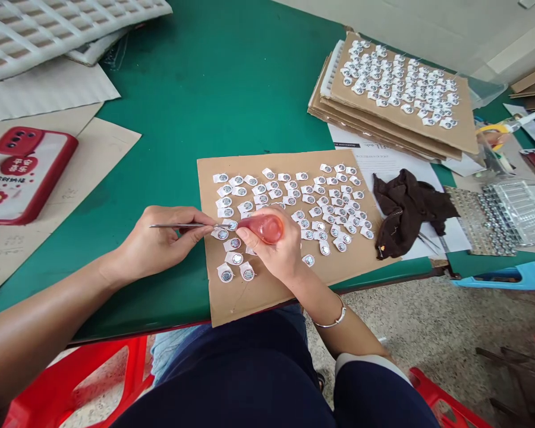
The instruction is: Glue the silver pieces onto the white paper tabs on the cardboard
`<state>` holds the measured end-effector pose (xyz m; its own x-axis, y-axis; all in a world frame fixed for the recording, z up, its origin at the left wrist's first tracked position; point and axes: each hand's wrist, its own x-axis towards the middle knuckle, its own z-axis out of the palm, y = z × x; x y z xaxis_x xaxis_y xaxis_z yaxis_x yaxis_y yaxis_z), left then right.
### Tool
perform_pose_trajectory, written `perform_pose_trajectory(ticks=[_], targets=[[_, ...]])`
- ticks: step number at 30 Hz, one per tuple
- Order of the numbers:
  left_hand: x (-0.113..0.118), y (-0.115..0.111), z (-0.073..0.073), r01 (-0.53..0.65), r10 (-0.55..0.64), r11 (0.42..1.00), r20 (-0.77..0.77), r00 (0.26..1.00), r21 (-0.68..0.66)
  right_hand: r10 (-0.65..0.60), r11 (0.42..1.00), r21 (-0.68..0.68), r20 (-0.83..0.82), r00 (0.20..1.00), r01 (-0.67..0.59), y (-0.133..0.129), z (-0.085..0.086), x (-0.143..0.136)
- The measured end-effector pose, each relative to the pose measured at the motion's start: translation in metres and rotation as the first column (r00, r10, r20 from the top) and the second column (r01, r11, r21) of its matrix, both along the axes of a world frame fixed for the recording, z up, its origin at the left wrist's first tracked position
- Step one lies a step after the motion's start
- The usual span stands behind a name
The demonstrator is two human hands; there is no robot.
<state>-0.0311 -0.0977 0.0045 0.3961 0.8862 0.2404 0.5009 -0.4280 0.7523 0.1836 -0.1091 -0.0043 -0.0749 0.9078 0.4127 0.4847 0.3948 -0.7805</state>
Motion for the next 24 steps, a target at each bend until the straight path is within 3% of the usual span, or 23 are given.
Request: perform_pose_trajectory(ticks=[9,12,15,19,24], targets=[[0.000,0.000,-0.001,0.006,-0.007,1.000,0.032,0.999,0.030,0.009,0.999,-0.042,-0.034,0.999,-0.010,-0.001,0.000,-0.002],[0.000,0.001,-0.001,0.006,-0.007,1.000,0.033,0.999,0.021,-0.031,0.989,-0.148,-0.220,0.975,-0.001,0.003,-0.003,0.002],[-0.002,0.002,-0.003,-0.007,0.009,0.999,0.070,0.998,-0.038,-0.100,0.969,-0.247,-0.450,0.887,-0.016,0.014,0.001,0.015],[-0.007,0.006,-0.004,-0.119,0.126,0.991,0.143,0.982,-0.059,-0.149,0.964,-0.267,-0.521,0.840,0.006,0.035,0.028,0.038],[-0.009,0.009,-0.001,-0.231,0.236,0.971,0.146,0.961,-0.054,-0.025,0.981,-0.181,-0.470,0.882,-0.068,0.062,0.069,0.046]])
